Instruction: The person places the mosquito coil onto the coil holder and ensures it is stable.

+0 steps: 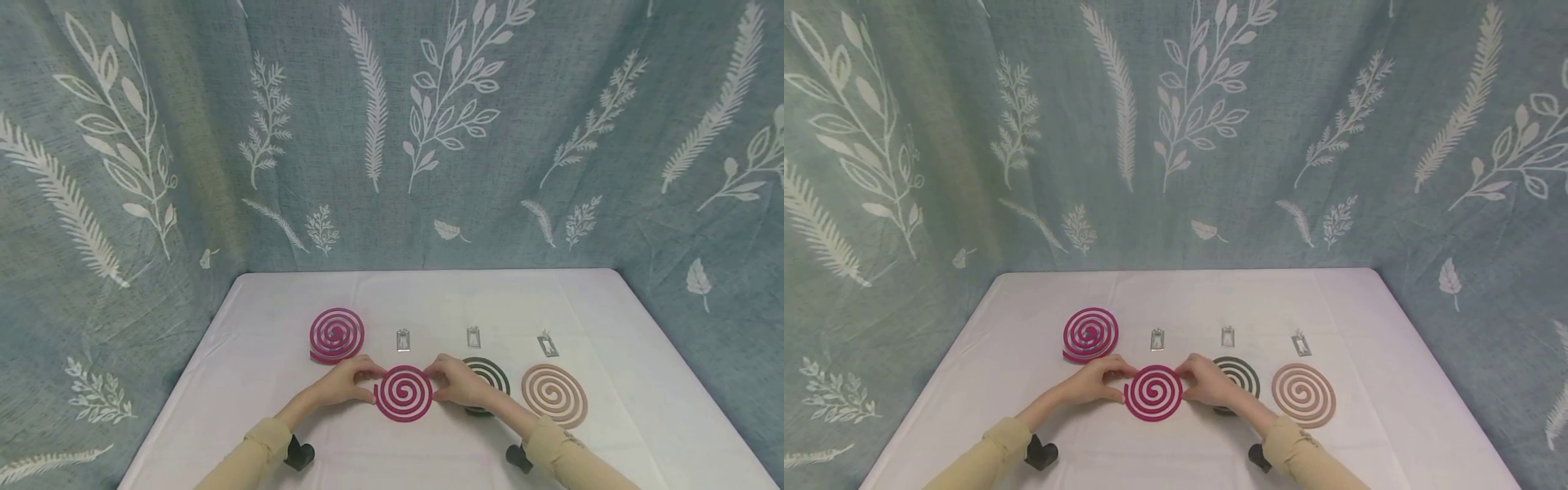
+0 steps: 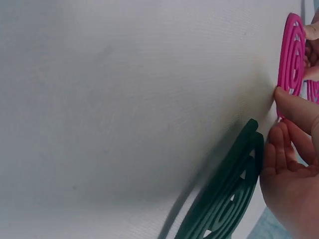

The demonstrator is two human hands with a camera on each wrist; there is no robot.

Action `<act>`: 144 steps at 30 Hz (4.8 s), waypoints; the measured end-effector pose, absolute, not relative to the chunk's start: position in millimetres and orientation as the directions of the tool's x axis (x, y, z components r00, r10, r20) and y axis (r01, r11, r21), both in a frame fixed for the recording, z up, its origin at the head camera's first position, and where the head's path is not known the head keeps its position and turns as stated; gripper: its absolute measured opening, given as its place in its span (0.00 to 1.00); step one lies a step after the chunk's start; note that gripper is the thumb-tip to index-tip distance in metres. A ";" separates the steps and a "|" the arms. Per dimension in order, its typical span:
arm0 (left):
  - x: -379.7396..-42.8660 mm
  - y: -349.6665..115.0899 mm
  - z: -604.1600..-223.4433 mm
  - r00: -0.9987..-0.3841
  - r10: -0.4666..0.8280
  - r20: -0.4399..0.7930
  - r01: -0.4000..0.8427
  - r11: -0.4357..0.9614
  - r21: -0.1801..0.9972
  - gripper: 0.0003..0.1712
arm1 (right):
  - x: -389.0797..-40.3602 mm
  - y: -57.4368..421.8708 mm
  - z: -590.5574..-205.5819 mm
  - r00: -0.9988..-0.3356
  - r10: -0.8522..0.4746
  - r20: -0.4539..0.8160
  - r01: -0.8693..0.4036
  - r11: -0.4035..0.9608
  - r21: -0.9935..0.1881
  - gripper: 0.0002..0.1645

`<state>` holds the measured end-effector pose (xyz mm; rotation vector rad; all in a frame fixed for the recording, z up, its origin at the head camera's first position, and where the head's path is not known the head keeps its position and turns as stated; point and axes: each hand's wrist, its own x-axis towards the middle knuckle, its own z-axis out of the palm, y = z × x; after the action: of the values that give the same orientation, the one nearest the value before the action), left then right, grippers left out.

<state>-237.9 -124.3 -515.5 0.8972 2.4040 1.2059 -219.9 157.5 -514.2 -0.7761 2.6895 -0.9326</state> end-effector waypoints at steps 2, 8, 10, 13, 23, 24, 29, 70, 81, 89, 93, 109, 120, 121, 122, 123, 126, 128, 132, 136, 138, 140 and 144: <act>-238.2 -124.7 -515.9 -0.758 0.652 0.006 0.384 0.438 0.813 0.26 | -219.2 157.7 -514.8 -0.848 -0.529 0.000 -0.412 0.661 -0.627 0.23; -237.8 -124.8 -514.9 -0.772 0.635 -0.025 0.336 0.440 0.833 0.27 | -218.4 158.7 -514.6 -0.853 -0.521 0.018 -0.407 0.643 -0.649 0.23; -238.0 -125.1 -515.0 -0.770 0.638 -0.013 0.348 0.437 0.830 0.27 | -218.3 159.2 -514.9 -0.852 -0.522 0.023 -0.408 0.637 -0.654 0.23; -238.5 -125.2 -515.4 -0.771 0.637 0.011 0.368 0.431 0.824 0.27 | -218.5 159.8 -515.4 -0.855 -0.518 0.018 -0.391 0.622 -0.679 0.24; -239.3 -124.9 -517.6 -0.791 0.609 0.055 0.360 0.391 0.847 0.28 | -220.0 159.9 -516.4 -0.863 -0.505 0.023 -0.342 0.550 -0.762 0.25; -239.7 -125.1 -518.6 -0.792 0.607 0.066 0.367 0.387 0.846 0.28 | -219.9 160.0 -516.0 -0.863 -0.504 0.027 -0.338 0.537 -0.773 0.25; -241.2 -126.6 -519.7 -0.796 0.598 0.089 0.375 0.373 0.849 0.28 | -220.1 161.2 -513.8 -0.862 -0.505 0.034 -0.305 0.465 -0.831 0.27; -240.6 -124.1 -479.8 -0.884 0.456 0.103 0.200 0.169 0.965 0.30 | -229.7 163.2 -475.0 -0.939 -0.338 -0.062 -0.004 0.192 -0.981 0.28; -238.3 -112.5 -477.3 -0.949 0.285 0.132 0.157 0.067 0.985 0.22 | -231.7 157.5 -469.0 -0.968 -0.250 -0.013 -0.015 0.109 -0.994 0.26; -239.4 -98.7 -476.5 -0.970 0.151 0.189 0.199 0.049 0.979 0.21 | -234.9 151.4 -466.5 -0.979 -0.204 -0.026 0.006 0.098 -0.995 0.30; -241.1 -93.0 -476.6 -0.975 0.109 0.192 0.197 0.039 0.980 0.21 | -236.7 147.9 -465.3 -0.981 -0.190 -0.034 0.020 0.076 -0.997 0.33; -245.9 -81.2 -482.6 -0.966 0.059 0.252 0.253 0.006 0.967 0.30 | -242.4 140.8 -465.1 -0.989 -0.146 0.000 -0.014 0.098 -0.995 0.34; -248.3 -71.1 -477.3 -0.980 0.010 0.199 0.199 -0.006 0.980 0.34 | -246.7 133.5 -463.8 -0.996 -0.092 0.015 -0.024 0.098 -0.995 0.34; -248.8 -70.5 -477.5 -0.980 0.004 0.199 0.199 -0.004 0.980 0.34 | -247.1 133.1 -463.8 -0.996 -0.087 0.015 -0.023 0.089 -0.996 0.33; -249.9 -69.8 -478.2 -0.979 -0.003 0.202 0.202 0.000 0.979 0.34 | -247.5 132.8 -463.8 -0.997 -0.080 0.014 -0.021 0.083 -0.996 0.33; -250.8 -69.1 -478.9 -0.979 -0.010 0.205 0.205 0.005 0.979 0.34 | -247.9 132.3 -463.8 -0.997 -0.073 0.012 -0.017 0.076 -0.997 0.33; -253.6 -66.9 -481.6 -0.976 -0.031 0.216 0.215 0.018 0.976 0.33 | -251.6 131.2 -469.1 -0.999 -0.047 0.019 -0.021 0.062 -0.998 0.31; -255.3 -65.5 -483.4 -0.974 -0.040 0.223 0.223 0.014 0.975 0.33 | -252.8 130.0 -470.9 -0.999 -0.030 0.023 -0.024 0.051 -0.998 0.31; -258.8 -63.3 -487.9 -0.972 -0.047 0.229 0.229 0.018 0.973 0.33 | -256.6 128.6 -476.6 -1.000 -0.007 0.021 -0.021 0.040 -0.999 0.30; -261.6 -62.8 -497.5 -0.950 -0.042 0.309 0.309 0.017 0.951 0.32 | -259.0 127.8 -481.4 -1.000 0.011 0.003 -0.003 0.043 -0.999 0.31; -264.6 -63.0 -505.6 -0.924 -0.036 0.381 0.382 -0.013 0.924 0.33 | -259.8 127.5 -483.5 -1.000 0.017 -0.003 0.003 0.048 -0.999 0.31; -264.9 -62.5 -509.2 -0.911 -0.034 0.410 0.411 -0.029 0.911 0.34 | -260.4 127.1 -485.0 -1.000 0.025 -0.008 0.009 0.060 -0.998 0.31; -263.0 -59.0 -507.1 -0.941 -0.050 0.336 0.336 0.004 0.942 0.34 | -261.9 126.6 -489.8 -0.999 0.041 0.001 0.003 0.098 -0.995 0.30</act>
<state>-263.0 -59.0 -507.1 0.3547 2.3991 2.4101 -261.9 126.6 -489.8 0.0470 2.3489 -2.1280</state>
